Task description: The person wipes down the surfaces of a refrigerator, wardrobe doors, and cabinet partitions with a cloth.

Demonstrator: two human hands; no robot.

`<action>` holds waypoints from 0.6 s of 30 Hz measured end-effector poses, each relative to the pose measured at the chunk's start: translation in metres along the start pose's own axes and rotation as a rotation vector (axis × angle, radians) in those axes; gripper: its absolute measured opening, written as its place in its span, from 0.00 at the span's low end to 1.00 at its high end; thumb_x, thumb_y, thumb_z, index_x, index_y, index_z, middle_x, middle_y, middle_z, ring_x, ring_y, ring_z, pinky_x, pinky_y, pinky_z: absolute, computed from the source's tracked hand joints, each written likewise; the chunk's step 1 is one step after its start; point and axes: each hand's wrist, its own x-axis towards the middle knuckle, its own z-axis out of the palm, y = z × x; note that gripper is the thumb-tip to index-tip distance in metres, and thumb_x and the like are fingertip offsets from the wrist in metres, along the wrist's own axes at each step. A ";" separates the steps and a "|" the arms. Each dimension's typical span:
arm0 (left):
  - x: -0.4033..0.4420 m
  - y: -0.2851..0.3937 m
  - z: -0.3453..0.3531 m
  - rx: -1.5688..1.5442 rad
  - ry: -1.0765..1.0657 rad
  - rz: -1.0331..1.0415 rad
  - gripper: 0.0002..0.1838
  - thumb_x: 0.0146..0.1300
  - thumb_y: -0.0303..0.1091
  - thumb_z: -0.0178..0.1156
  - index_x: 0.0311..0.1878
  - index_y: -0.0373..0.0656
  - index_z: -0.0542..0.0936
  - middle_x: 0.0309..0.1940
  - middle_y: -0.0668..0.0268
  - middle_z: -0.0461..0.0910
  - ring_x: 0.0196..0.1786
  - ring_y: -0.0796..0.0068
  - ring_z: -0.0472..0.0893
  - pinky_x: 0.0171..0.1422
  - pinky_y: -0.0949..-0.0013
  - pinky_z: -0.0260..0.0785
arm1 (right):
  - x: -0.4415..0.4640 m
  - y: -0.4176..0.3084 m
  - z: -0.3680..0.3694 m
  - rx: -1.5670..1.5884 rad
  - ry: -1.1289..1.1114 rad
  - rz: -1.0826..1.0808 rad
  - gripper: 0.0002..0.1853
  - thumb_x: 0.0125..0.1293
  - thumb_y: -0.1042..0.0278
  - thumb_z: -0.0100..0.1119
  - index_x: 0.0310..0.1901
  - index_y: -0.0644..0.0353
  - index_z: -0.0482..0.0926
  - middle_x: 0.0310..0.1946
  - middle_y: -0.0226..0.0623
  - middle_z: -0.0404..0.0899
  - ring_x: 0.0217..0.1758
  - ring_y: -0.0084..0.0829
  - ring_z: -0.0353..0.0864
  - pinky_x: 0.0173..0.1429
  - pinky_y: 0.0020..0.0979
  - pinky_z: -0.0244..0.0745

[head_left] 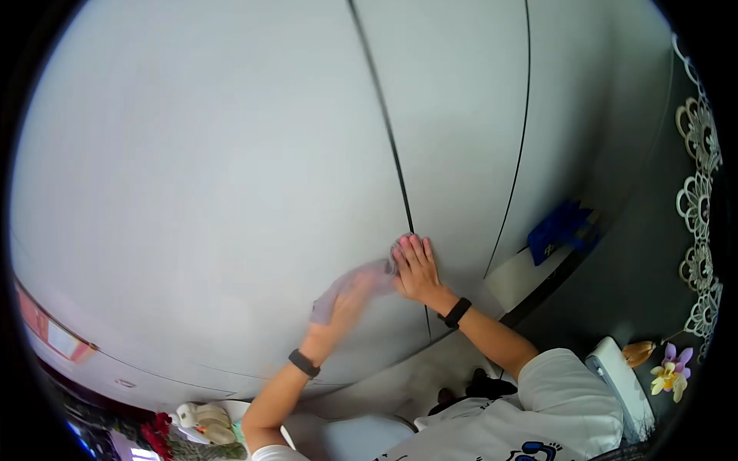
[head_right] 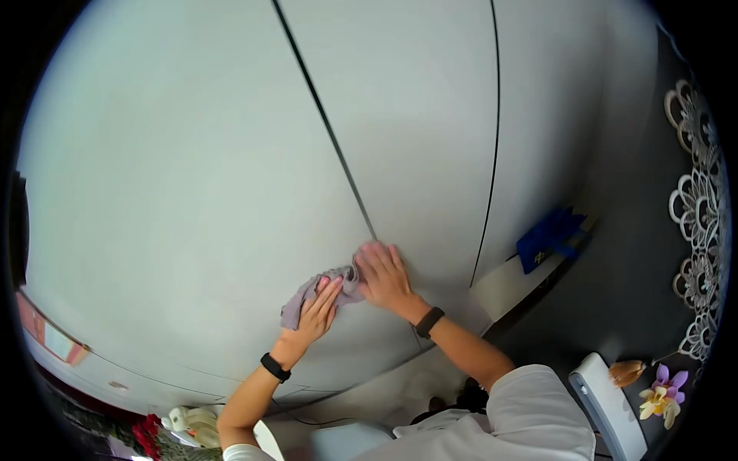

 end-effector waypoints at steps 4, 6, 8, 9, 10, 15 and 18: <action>0.058 0.006 -0.028 0.074 0.151 -0.056 0.29 0.66 0.36 0.62 0.69 0.38 0.75 0.75 0.64 0.68 0.77 0.60 0.66 0.81 0.51 0.54 | 0.068 0.008 -0.031 0.082 0.120 0.144 0.26 0.57 0.58 0.62 0.55 0.66 0.83 0.76 0.53 0.62 0.81 0.55 0.55 0.80 0.63 0.46; 0.098 0.011 -0.055 0.081 0.256 -0.087 0.30 0.66 0.36 0.62 0.70 0.37 0.74 0.76 0.62 0.67 0.79 0.54 0.63 0.81 0.48 0.52 | 0.101 0.030 -0.045 0.005 0.201 0.118 0.23 0.59 0.58 0.60 0.48 0.71 0.83 0.78 0.56 0.58 0.83 0.56 0.53 0.80 0.64 0.43; 0.135 0.014 -0.075 0.069 0.313 -0.125 0.30 0.65 0.33 0.62 0.70 0.34 0.73 0.77 0.58 0.64 0.81 0.48 0.58 0.81 0.43 0.48 | 0.135 0.051 -0.067 0.021 0.279 0.117 0.24 0.63 0.56 0.57 0.49 0.74 0.81 0.78 0.59 0.56 0.83 0.56 0.53 0.81 0.64 0.40; 0.152 0.018 -0.085 0.067 0.351 -0.141 0.31 0.64 0.31 0.61 0.70 0.34 0.72 0.78 0.58 0.64 0.81 0.47 0.58 0.81 0.43 0.46 | 0.152 0.062 -0.077 0.015 0.317 0.120 0.26 0.65 0.56 0.55 0.51 0.74 0.80 0.79 0.59 0.56 0.83 0.56 0.53 0.81 0.64 0.39; 0.169 0.022 -0.095 0.066 0.381 -0.147 0.31 0.64 0.30 0.61 0.71 0.34 0.72 0.78 0.58 0.63 0.81 0.47 0.58 0.81 0.44 0.46 | 0.164 0.071 -0.086 0.006 0.353 0.126 0.27 0.67 0.55 0.54 0.53 0.75 0.79 0.79 0.58 0.56 0.83 0.56 0.53 0.81 0.64 0.38; 0.217 0.035 -0.086 0.109 0.461 -0.105 0.31 0.64 0.29 0.60 0.72 0.38 0.71 0.78 0.60 0.63 0.81 0.50 0.59 0.81 0.47 0.49 | 0.172 0.120 -0.101 -0.051 0.447 0.162 0.33 0.74 0.52 0.48 0.70 0.73 0.67 0.79 0.57 0.54 0.83 0.57 0.51 0.81 0.63 0.38; 0.224 0.049 -0.064 -0.054 0.507 -0.073 0.27 0.61 0.22 0.59 0.66 0.36 0.75 0.74 0.64 0.70 0.78 0.56 0.64 0.80 0.49 0.56 | 0.148 0.145 -0.100 -0.059 0.445 0.224 0.37 0.77 0.50 0.44 0.77 0.69 0.56 0.80 0.58 0.51 0.84 0.58 0.48 0.81 0.62 0.36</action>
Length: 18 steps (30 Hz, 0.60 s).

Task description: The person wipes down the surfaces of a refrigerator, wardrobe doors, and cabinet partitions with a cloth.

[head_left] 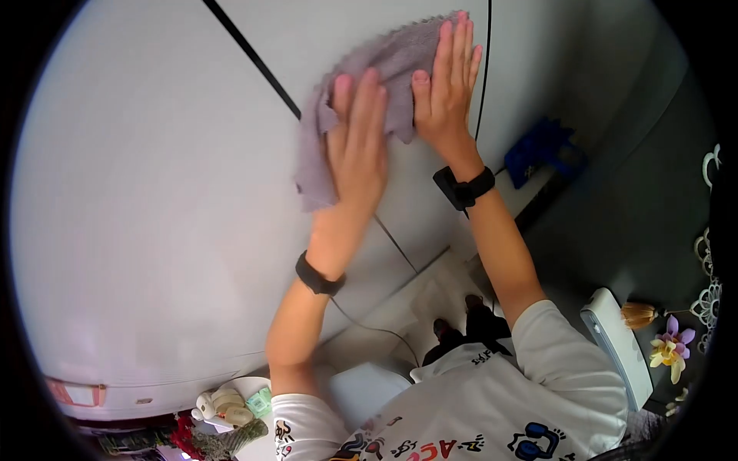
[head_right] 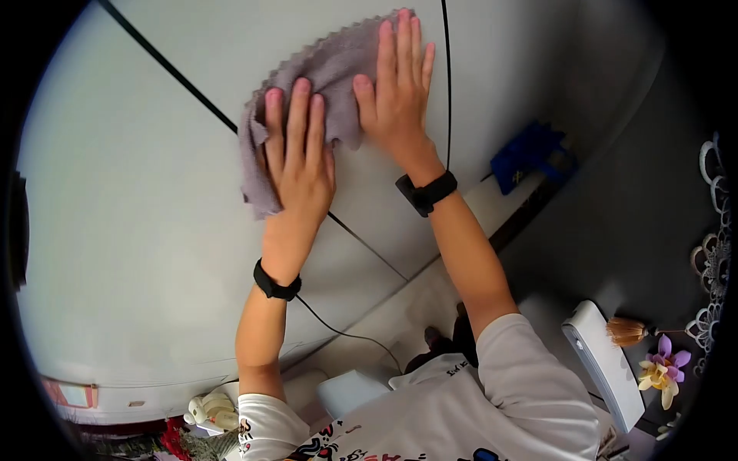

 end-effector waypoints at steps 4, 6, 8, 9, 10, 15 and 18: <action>-0.027 0.019 0.024 0.319 -0.297 0.122 0.33 0.71 0.39 0.52 0.77 0.40 0.64 0.82 0.69 0.57 0.82 0.64 0.58 0.84 0.48 0.47 | -0.039 0.032 -0.003 -0.017 -0.053 0.045 0.37 0.77 0.52 0.42 0.79 0.69 0.52 0.81 0.62 0.44 0.84 0.61 0.42 0.81 0.63 0.33; -0.045 0.025 0.036 0.501 -0.427 0.251 0.35 0.74 0.44 0.47 0.81 0.41 0.57 0.84 0.68 0.49 0.83 0.65 0.53 0.85 0.47 0.42 | -0.059 0.043 -0.005 -0.027 -0.057 0.051 0.38 0.76 0.53 0.42 0.79 0.69 0.50 0.81 0.63 0.42 0.85 0.62 0.41 0.81 0.64 0.31; -0.060 0.027 0.043 0.562 -0.498 0.372 0.35 0.75 0.43 0.47 0.81 0.41 0.56 0.84 0.66 0.48 0.84 0.64 0.52 0.84 0.46 0.43 | -0.079 0.051 -0.007 -0.038 -0.093 0.053 0.37 0.74 0.60 0.42 0.79 0.69 0.48 0.81 0.65 0.40 0.85 0.64 0.39 0.81 0.64 0.28; -0.070 0.028 0.052 0.581 -0.466 0.411 0.35 0.75 0.43 0.47 0.81 0.39 0.57 0.84 0.62 0.47 0.84 0.63 0.51 0.84 0.46 0.44 | -0.090 0.055 -0.008 -0.043 -0.102 0.060 0.38 0.73 0.62 0.42 0.80 0.69 0.47 0.81 0.66 0.39 0.84 0.65 0.38 0.81 0.64 0.28; -0.077 0.030 0.061 0.561 -0.470 0.418 0.35 0.75 0.43 0.47 0.80 0.38 0.58 0.84 0.61 0.47 0.84 0.63 0.51 0.84 0.46 0.45 | -0.099 0.058 -0.008 -0.049 -0.108 0.065 0.38 0.72 0.63 0.42 0.80 0.70 0.47 0.81 0.66 0.38 0.84 0.65 0.38 0.81 0.64 0.28; -0.111 0.039 0.094 0.433 -0.547 0.524 0.29 0.66 0.32 0.54 0.72 0.43 0.73 0.78 0.68 0.63 0.82 0.61 0.57 0.81 0.56 0.54 | -0.168 0.070 -0.012 -0.014 -0.155 0.161 0.40 0.69 0.70 0.41 0.80 0.71 0.41 0.81 0.68 0.34 0.84 0.67 0.34 0.82 0.63 0.28; -0.158 0.052 0.120 0.447 -0.624 0.608 0.28 0.67 0.29 0.51 0.72 0.41 0.73 0.78 0.68 0.64 0.80 0.65 0.61 0.81 0.60 0.55 | -0.243 0.066 -0.021 0.010 -0.226 0.345 0.41 0.69 0.71 0.41 0.80 0.71 0.38 0.81 0.68 0.32 0.84 0.68 0.32 0.82 0.63 0.29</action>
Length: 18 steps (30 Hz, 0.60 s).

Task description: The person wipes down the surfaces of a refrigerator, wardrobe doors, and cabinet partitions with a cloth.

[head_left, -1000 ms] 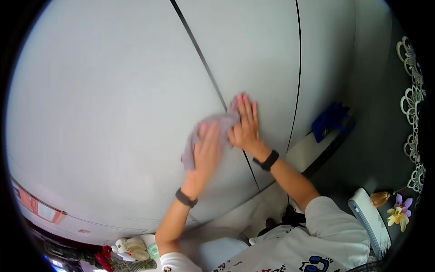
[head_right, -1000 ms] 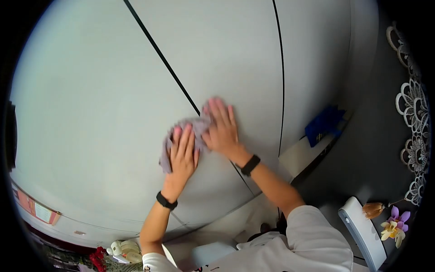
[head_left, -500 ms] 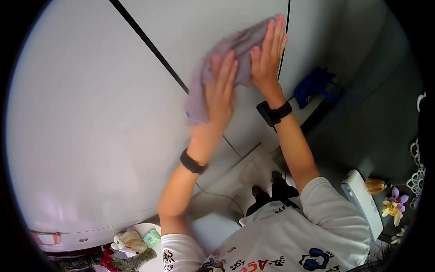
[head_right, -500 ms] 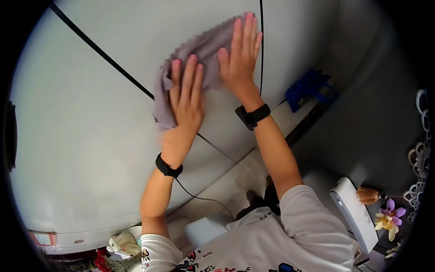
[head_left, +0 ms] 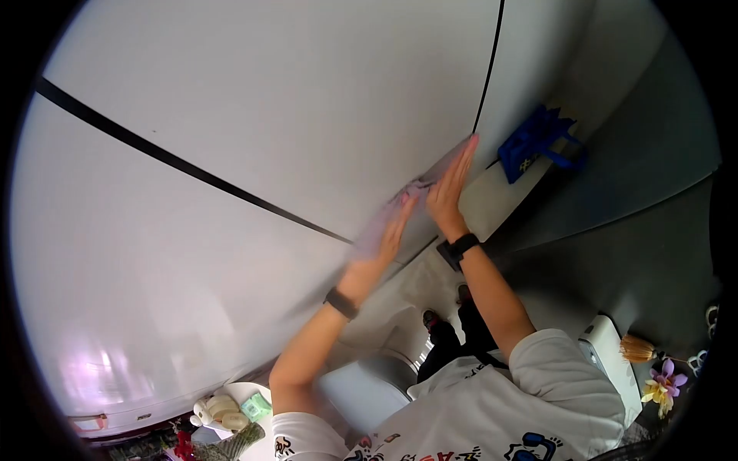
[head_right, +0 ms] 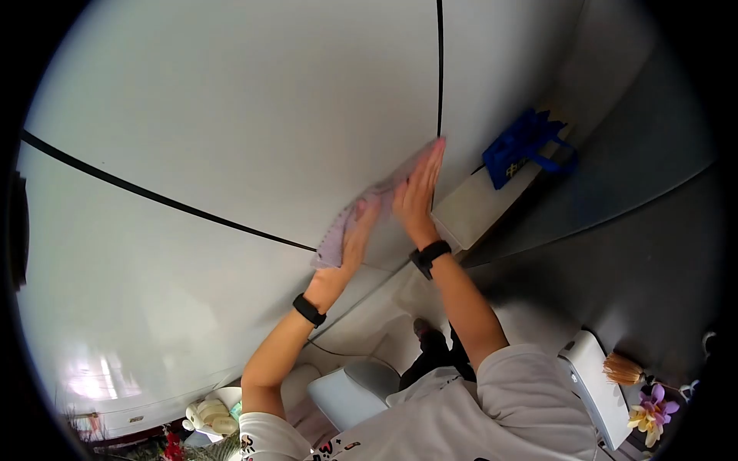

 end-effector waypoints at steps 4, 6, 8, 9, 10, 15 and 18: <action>-0.004 0.010 0.003 -0.451 0.128 -0.220 0.29 0.64 0.25 0.55 0.71 0.38 0.73 0.75 0.66 0.68 0.77 0.67 0.66 0.77 0.62 0.60 | -0.023 -0.005 0.001 -0.069 -0.066 0.053 0.40 0.72 0.69 0.39 0.80 0.71 0.36 0.81 0.68 0.30 0.84 0.68 0.30 0.82 0.64 0.30; 0.001 -0.007 -0.015 -0.656 0.174 -0.360 0.30 0.62 0.24 0.57 0.70 0.37 0.74 0.74 0.65 0.71 0.76 0.66 0.68 0.74 0.62 0.62 | -0.008 -0.019 0.004 -0.024 -0.008 0.101 0.39 0.74 0.66 0.39 0.80 0.70 0.36 0.81 0.68 0.30 0.84 0.68 0.31 0.82 0.64 0.30; 0.009 -0.038 -0.036 -0.681 0.305 -0.434 0.31 0.60 0.24 0.59 0.70 0.37 0.75 0.73 0.64 0.72 0.76 0.63 0.69 0.73 0.60 0.64 | 0.032 -0.048 0.001 0.038 0.068 0.088 0.39 0.76 0.62 0.39 0.80 0.71 0.36 0.81 0.68 0.30 0.84 0.68 0.30 0.82 0.64 0.31; 0.014 -0.057 -0.045 -0.650 0.387 -0.456 0.31 0.59 0.25 0.60 0.70 0.37 0.75 0.73 0.64 0.73 0.76 0.61 0.69 0.72 0.58 0.64 | 0.061 -0.063 -0.004 0.077 0.113 0.053 0.39 0.77 0.59 0.39 0.80 0.71 0.36 0.81 0.68 0.30 0.84 0.68 0.30 0.82 0.64 0.31; 0.020 -0.074 -0.051 -0.609 0.464 -0.504 0.30 0.60 0.25 0.59 0.69 0.37 0.75 0.73 0.64 0.72 0.76 0.58 0.68 0.72 0.57 0.64 | 0.089 -0.074 -0.009 0.064 0.136 -0.026 0.40 0.78 0.56 0.40 0.80 0.71 0.38 0.81 0.68 0.31 0.84 0.69 0.31 0.81 0.64 0.33; 0.032 -0.123 -0.098 -0.223 0.456 -0.668 0.27 0.67 0.33 0.56 0.69 0.39 0.75 0.75 0.62 0.70 0.77 0.49 0.65 0.73 0.49 0.57 | 0.183 -0.101 -0.028 0.023 0.232 -0.306 0.40 0.78 0.50 0.41 0.78 0.75 0.46 0.80 0.69 0.38 0.83 0.69 0.39 0.82 0.61 0.38; 0.029 -0.110 -0.079 -0.173 0.465 -0.633 0.26 0.68 0.36 0.57 0.69 0.41 0.76 0.74 0.64 0.71 0.78 0.46 0.64 0.77 0.46 0.53 | 0.174 -0.090 -0.018 0.096 0.280 -0.280 0.41 0.77 0.45 0.45 0.77 0.73 0.53 0.79 0.64 0.48 0.84 0.62 0.45 0.82 0.60 0.39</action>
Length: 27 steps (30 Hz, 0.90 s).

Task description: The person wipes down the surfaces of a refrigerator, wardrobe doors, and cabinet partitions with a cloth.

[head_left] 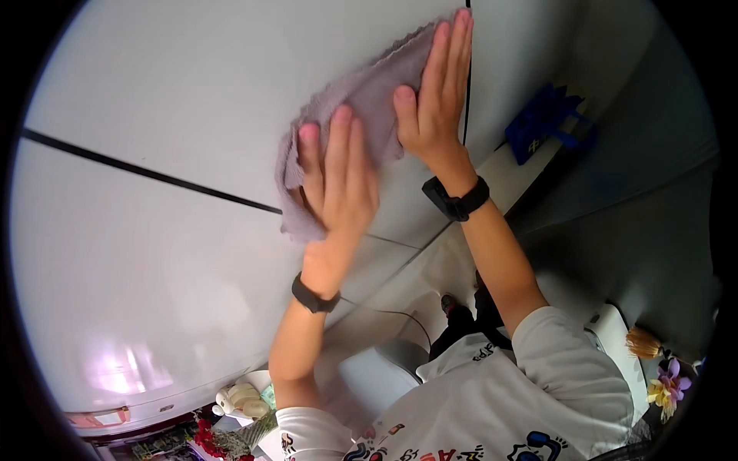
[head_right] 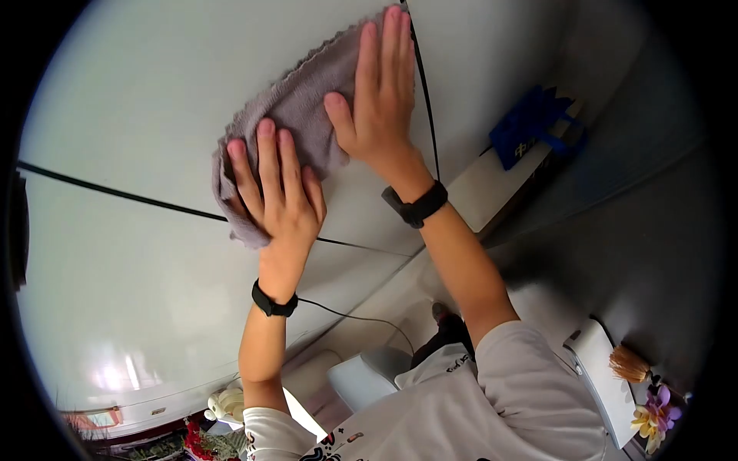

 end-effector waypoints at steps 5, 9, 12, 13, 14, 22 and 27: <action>-0.064 0.021 0.029 -0.036 -0.089 0.058 0.23 0.68 0.38 0.58 0.66 0.47 0.81 0.71 0.67 0.74 0.79 0.45 0.60 0.81 0.43 0.48 | -0.047 0.024 -0.007 -0.048 -0.074 -0.053 0.45 0.76 0.39 0.42 0.78 0.74 0.50 0.79 0.70 0.45 0.82 0.70 0.44 0.80 0.63 0.43; -0.118 0.053 0.066 -0.080 -0.118 0.023 0.22 0.67 0.36 0.59 0.65 0.52 0.82 0.68 0.71 0.76 0.79 0.48 0.60 0.80 0.44 0.50 | -0.092 0.038 -0.013 -0.034 -0.117 -0.021 0.45 0.75 0.42 0.43 0.77 0.77 0.49 0.78 0.72 0.43 0.81 0.72 0.43 0.80 0.66 0.42; -0.148 0.071 0.084 -0.104 -0.194 0.071 0.22 0.67 0.36 0.60 0.64 0.56 0.82 0.65 0.73 0.77 0.79 0.52 0.61 0.78 0.45 0.54 | -0.136 0.050 -0.022 -0.062 -0.202 0.052 0.50 0.73 0.39 0.47 0.79 0.73 0.40 0.80 0.69 0.34 0.83 0.68 0.36 0.82 0.62 0.37; -0.151 0.074 0.086 -0.069 -0.204 0.139 0.21 0.67 0.36 0.60 0.63 0.57 0.83 0.65 0.74 0.77 0.79 0.54 0.62 0.78 0.46 0.55 | -0.153 0.054 -0.026 -0.080 -0.241 0.083 0.53 0.72 0.37 0.49 0.80 0.71 0.36 0.81 0.67 0.30 0.84 0.66 0.33 0.83 0.60 0.35; -0.163 0.078 0.090 -0.063 -0.268 0.197 0.24 0.66 0.35 0.60 0.66 0.57 0.80 0.65 0.74 0.77 0.79 0.56 0.63 0.77 0.48 0.56 | -0.172 0.057 -0.030 -0.079 -0.267 0.125 0.56 0.70 0.37 0.53 0.80 0.70 0.35 0.81 0.67 0.29 0.85 0.65 0.32 0.83 0.59 0.34; -0.272 0.114 0.137 -0.116 -0.647 0.555 0.33 0.67 0.25 0.50 0.77 0.47 0.65 0.72 0.59 0.71 0.71 0.68 0.74 0.73 0.65 0.66 | -0.324 0.028 -0.061 0.042 -0.443 0.690 0.63 0.57 0.69 0.71 0.78 0.76 0.27 0.81 0.67 0.27 0.84 0.65 0.31 0.85 0.50 0.35; -0.251 0.089 0.098 -0.257 -0.502 0.314 0.33 0.63 0.26 0.57 0.74 0.46 0.71 0.68 0.58 0.76 0.69 0.62 0.76 0.68 0.63 0.69 | -0.312 0.009 -0.053 0.027 -0.402 0.606 0.48 0.71 0.65 0.53 0.79 0.74 0.31 0.81 0.68 0.28 0.84 0.66 0.29 0.85 0.54 0.34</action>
